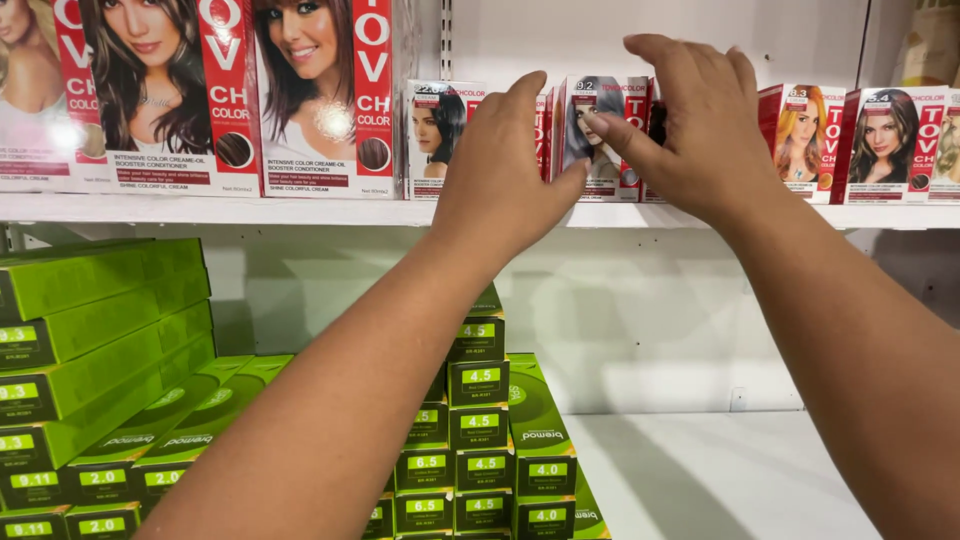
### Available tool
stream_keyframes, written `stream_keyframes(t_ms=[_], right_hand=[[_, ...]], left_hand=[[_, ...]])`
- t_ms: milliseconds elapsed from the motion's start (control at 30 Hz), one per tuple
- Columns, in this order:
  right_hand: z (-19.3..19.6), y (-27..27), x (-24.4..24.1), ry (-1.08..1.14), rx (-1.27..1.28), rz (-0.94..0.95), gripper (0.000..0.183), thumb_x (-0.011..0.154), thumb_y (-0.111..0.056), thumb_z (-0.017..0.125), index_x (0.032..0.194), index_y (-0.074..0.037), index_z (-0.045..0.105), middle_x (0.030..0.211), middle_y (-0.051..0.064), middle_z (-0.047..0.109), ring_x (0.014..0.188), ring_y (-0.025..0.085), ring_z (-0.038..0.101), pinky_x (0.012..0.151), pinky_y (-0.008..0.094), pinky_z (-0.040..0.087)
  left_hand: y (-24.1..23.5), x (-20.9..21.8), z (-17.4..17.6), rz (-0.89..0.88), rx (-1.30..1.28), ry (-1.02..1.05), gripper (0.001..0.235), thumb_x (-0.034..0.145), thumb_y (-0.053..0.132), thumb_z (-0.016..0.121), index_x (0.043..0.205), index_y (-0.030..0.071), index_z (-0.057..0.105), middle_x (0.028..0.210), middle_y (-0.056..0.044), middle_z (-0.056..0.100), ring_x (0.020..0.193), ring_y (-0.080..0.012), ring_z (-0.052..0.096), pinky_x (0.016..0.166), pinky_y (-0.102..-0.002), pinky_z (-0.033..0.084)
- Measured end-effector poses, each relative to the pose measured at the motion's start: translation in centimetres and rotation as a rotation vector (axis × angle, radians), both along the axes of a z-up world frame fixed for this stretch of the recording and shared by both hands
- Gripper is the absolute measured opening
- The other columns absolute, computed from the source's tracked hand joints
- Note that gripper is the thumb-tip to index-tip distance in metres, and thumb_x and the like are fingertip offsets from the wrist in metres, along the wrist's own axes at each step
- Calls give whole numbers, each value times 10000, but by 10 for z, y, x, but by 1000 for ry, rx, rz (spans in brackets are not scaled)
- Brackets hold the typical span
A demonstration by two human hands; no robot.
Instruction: Organizing and arranging hair dye boxes and treatment jars on retail store shelves.
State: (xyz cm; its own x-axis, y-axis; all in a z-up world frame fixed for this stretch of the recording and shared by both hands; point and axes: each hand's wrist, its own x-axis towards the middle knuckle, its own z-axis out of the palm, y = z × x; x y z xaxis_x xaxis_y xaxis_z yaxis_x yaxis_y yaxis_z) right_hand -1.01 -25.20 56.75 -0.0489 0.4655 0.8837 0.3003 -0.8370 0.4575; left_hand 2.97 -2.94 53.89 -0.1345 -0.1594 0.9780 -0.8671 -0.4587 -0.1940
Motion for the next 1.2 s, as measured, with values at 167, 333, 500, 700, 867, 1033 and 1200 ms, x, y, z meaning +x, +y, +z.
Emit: stream_keyframes(t_ms=[167,333,500,700,867,1033,1200], right_hand=[[-2,7,8,-43,58,-93,550,1081,-512,715,1396,-72,617,1277,125,673,1237,333,580,1165,592,265],[7,3,15,-148,23,-60,513,1078,-505,670,1337,-66,608,1223,152,659,1233,381,559,1122,520,343],[8,12,19,-73,103,-122,502,1031,-569,700,1192,-94,703,1094,124,697,1078,351,593,1006,506,347],[7,14,18,-100,123,-85,519,1003,-588,708,1141,-88,711,1055,98,697,1034,323,586,985,474,336],[5,19,10,-95,130,-51,510,1001,-579,697,1153,-92,717,1054,88,699,1032,311,583,979,463,332],[20,19,7,-75,156,-75,490,1071,-555,632,1173,-91,754,983,108,734,974,304,662,933,475,405],[39,21,0,-48,78,-221,588,1009,-655,626,958,-100,813,747,117,730,780,343,704,723,468,550]], left_hand=[[3,-14,7,-16,-29,233,733,741,299,834,1344,-10,552,1185,-203,697,1149,-334,661,994,-429,530],[0,-22,15,68,39,421,710,695,390,834,1279,52,612,1124,-153,737,1094,-298,700,943,-421,563],[-6,-34,15,230,25,631,764,682,607,779,1272,150,616,1145,-90,702,1068,-280,676,837,-462,543],[-6,-44,14,332,78,629,689,690,630,781,1201,182,668,1110,-73,725,1020,-271,705,809,-457,560],[-6,-49,17,318,85,687,597,678,617,787,1110,210,725,1038,-60,742,963,-281,717,774,-461,564],[-8,-46,15,386,97,733,506,715,563,792,1010,153,759,1009,-72,765,947,-271,730,783,-451,574],[-10,-44,9,415,94,596,450,802,532,756,977,117,760,1055,-94,713,960,-312,702,761,-485,559]])
